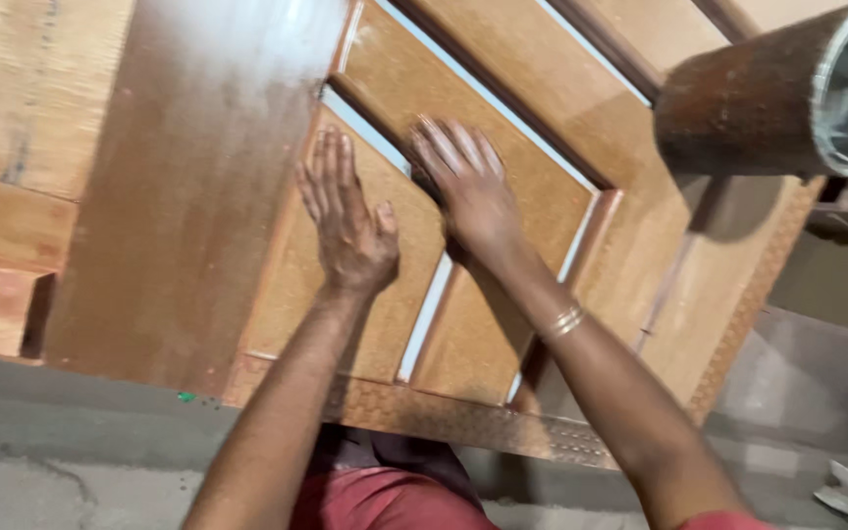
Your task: The person applies a liquid finish to a wooden door panel using a cloth. They repeatedly dip the cloth into a metal container and wipe the surface, covering flat areas and recessed grooves.
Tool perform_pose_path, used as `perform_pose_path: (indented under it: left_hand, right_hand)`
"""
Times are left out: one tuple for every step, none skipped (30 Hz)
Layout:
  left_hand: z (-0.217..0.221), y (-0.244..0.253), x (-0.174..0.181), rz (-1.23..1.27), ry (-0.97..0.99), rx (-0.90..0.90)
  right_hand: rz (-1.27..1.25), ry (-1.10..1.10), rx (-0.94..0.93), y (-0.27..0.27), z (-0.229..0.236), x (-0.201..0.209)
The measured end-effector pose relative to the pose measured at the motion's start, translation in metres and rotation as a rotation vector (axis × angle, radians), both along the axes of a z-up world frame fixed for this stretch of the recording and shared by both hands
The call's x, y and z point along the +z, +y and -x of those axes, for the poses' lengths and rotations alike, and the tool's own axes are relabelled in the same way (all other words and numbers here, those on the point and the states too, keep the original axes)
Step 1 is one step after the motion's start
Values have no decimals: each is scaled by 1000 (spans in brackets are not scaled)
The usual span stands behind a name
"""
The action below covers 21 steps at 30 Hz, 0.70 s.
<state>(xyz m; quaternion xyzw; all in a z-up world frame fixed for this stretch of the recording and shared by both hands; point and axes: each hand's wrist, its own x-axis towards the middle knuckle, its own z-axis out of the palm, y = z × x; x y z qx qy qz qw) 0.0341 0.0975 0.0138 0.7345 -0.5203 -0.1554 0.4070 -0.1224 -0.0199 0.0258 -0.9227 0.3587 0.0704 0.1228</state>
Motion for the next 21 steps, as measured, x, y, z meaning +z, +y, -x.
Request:
perform_pose_path:
  left_hand:
    - [2, -1, 2, -26, -14, -8]
    - [2, -6, 3, -41, -30, -9]
    - [3, -10, 5, -57, -46, -10]
    - [4, -8, 5, -85, -60, -12]
    - [4, -8, 5, -86, -65, -31]
    - [4, -9, 4, -91, -73, -47]
    - [4, -9, 2, -96, -82, -64]
    - [5, -8, 0, -84, -67, -63]
    - [7, -5, -1, -72, -52, -63]
    - [4, -4, -3, -61, -45, -60]
    - [3, -7, -6, -38, -56, -45]
    - [5, -8, -10, -19, -56, -42]
    - [4, -8, -14, 0, -56, -39]
    - [5, -3, -16, 10, -34, -28]
    - [7, 2, -16, 21, -12, -16]
    - [5, -3, -19, 51, 2, -4]
    - [3, -6, -20, 35, -9, 3]
    - [4, -5, -20, 9, -13, 11]
    - [5, -3, -20, -17, -18, 18]
    - [5, 0, -18, -37, -33, -6]
    - [6, 3, -16, -57, -48, -30]
  right_hand:
    - [-38, -152, -132, 29, 37, 9]
    - [-51, -127, -201, 48, 68, 16]
    - [-26, -78, -290, 68, 95, 22]
    - [9, -52, -396, 88, 117, 27]
    - [45, -27, -503, 97, 129, 26]
    - [73, -55, -562, 96, 129, 17]
    - [101, -83, -621, 92, 125, 10]
    - [132, -108, -689, 87, 117, 6]
    - [160, -125, -679, 77, 103, 2]
    - [183, -150, -667, 60, 77, -8]
    - [206, -175, -656, 38, 46, -19]
    - [182, -135, -660, 18, 14, -28]
    - [156, -96, -664, -4, -20, -37]
    - [221, -118, -615, -19, -50, -43]
    - [180, -168, -587, -34, -84, -48]
    - [267, -117, -471, -48, -116, -47]
    - [170, -126, -450, -59, -148, -43]
    - [64, -128, -430, -66, -166, -38]
    - [93, -140, -332, -73, -166, -31]
    - [122, -154, -240, -79, -165, -26]
    - [150, -167, -148, -82, -162, -23]
